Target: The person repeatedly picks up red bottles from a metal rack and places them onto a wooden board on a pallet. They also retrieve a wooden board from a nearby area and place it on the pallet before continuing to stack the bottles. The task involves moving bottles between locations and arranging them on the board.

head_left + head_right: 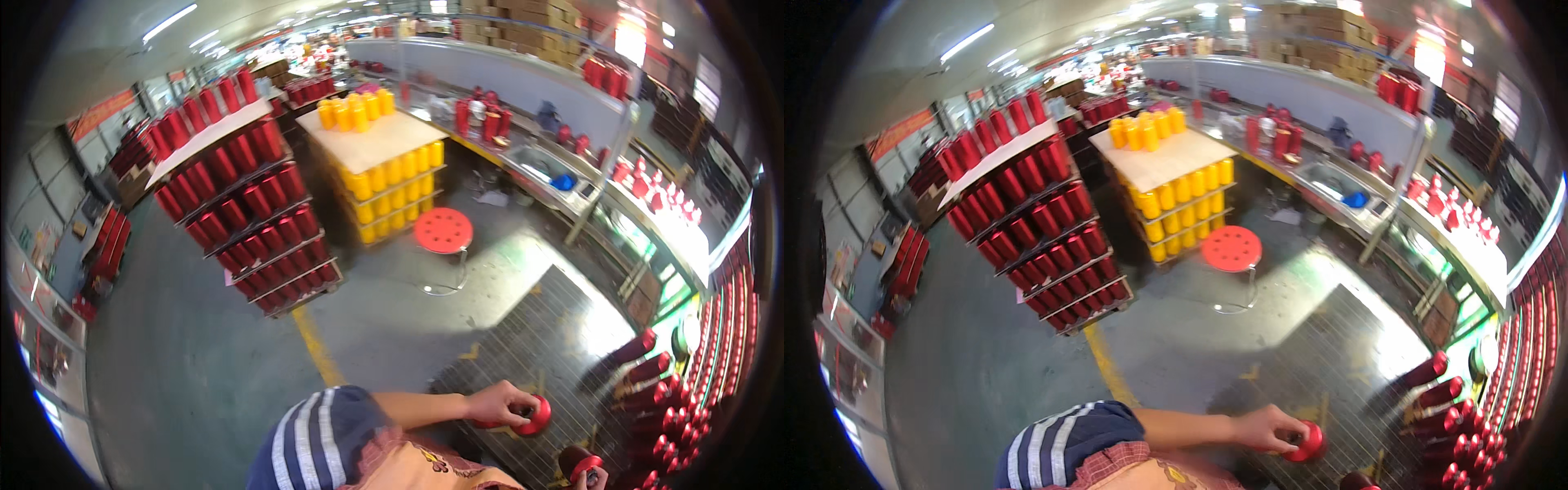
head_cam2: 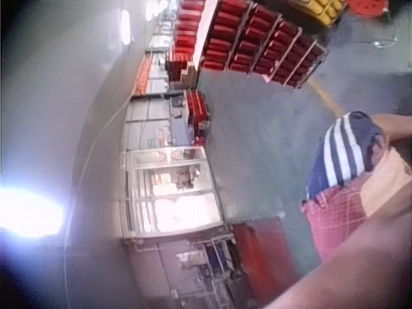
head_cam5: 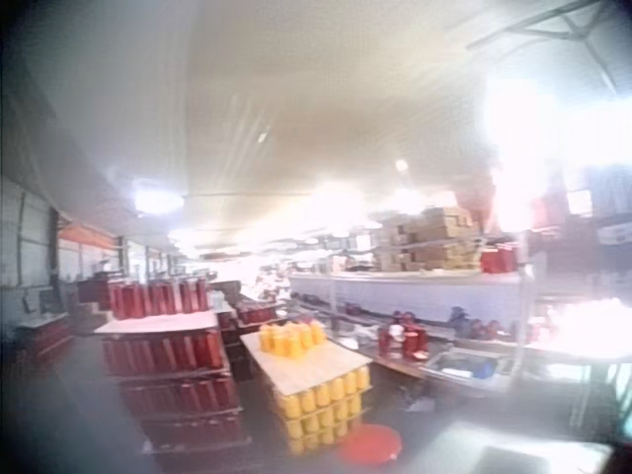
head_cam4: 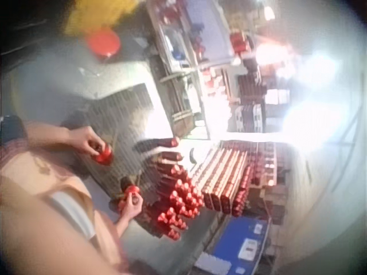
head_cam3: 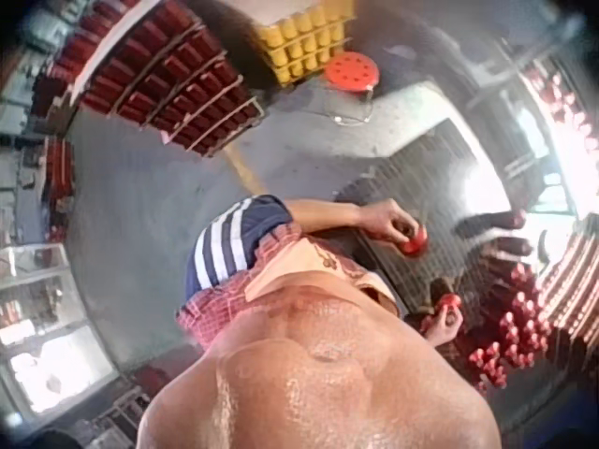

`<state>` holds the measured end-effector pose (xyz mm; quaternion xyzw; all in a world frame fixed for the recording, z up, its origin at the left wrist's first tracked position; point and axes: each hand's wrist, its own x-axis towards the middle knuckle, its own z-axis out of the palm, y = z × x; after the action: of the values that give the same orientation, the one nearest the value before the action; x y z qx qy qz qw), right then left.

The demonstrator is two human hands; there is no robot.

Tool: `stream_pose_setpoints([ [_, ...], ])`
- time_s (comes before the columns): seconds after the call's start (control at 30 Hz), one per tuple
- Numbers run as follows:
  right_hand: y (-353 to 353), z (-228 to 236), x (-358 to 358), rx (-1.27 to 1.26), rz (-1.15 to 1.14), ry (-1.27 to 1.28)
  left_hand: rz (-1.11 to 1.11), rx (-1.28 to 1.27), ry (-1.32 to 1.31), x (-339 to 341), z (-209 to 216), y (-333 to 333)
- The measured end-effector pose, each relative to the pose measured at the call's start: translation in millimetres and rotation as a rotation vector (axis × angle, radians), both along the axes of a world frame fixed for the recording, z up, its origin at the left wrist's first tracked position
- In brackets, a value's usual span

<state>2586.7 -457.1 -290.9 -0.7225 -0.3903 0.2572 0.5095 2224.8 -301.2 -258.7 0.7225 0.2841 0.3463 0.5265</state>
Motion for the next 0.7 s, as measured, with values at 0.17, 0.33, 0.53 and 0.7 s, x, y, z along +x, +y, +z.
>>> stream_pose_setpoints([
  [0.17,99.1,71.5,-194.3,0.177,0.434,-0.121,0.306,-0.026,0.178,-251.5,77.1,-52.2],
  [0.33,213.7,151.9,-388.1,0.115,0.735,-0.125,0.778,0.132,0.182,-440.0,165.5,-107.5],
  [0.53,350.2,286.0,-619.5,0.448,1.151,0.01,1.466,0.291,0.067,-615.0,306.2,-143.2],
  [0.7,440.0,423.0,-839.0,0.796,1.483,-0.06,1.669,0.525,0.351,-744.6,430.7,-91.0],
])
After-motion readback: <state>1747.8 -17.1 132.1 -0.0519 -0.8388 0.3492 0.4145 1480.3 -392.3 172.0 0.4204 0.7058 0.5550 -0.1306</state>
